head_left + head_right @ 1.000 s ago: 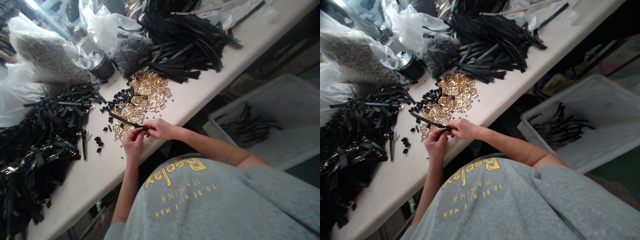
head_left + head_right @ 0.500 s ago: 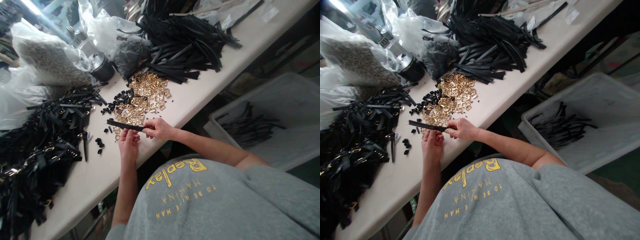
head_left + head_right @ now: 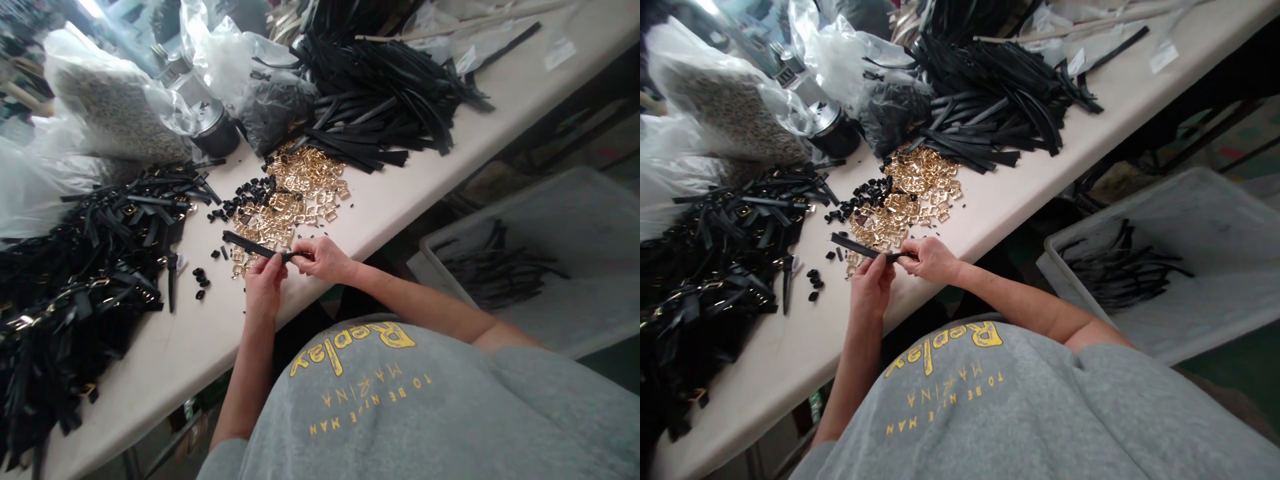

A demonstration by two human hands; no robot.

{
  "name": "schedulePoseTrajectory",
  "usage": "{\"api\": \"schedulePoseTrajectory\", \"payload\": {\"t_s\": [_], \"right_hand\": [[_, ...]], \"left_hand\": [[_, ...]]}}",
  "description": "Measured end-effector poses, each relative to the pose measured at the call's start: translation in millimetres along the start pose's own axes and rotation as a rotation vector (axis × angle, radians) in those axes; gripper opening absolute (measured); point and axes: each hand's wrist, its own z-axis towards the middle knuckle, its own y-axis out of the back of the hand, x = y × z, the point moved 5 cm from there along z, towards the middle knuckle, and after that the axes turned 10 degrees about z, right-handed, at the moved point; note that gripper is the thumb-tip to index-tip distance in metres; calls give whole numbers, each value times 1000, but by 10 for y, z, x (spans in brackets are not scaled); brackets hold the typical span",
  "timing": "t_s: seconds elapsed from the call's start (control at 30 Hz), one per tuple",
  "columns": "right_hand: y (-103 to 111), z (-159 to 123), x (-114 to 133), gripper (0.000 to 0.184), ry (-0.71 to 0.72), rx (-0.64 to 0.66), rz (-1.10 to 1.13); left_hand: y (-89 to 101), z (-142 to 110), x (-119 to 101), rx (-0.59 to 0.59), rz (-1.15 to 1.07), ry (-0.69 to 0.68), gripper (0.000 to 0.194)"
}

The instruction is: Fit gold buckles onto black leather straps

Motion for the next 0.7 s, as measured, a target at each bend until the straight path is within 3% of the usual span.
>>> {"api": "schedulePoseTrajectory", "payload": {"t_s": [0.13,0.23,0.47,0.6,0.7], "right_hand": [[4,-77,65,18,7,-3,-85],[43,-82,67,23,17,-4,-162],[76,4,14,27,114,72,-218],[86,-14,-88,31,78,96,-205],[169,-11,-155,35,106,-19,-284]], "left_hand": [[-35,-137,-55,-107,241,-258,22],[-80,-177,-47,-138,298,-294,28],[-68,-63,3,-8,373,-229,39],[-48,-76,15,47,471,-214,35],[98,-92,-16,-22,360,-187,34]]}}
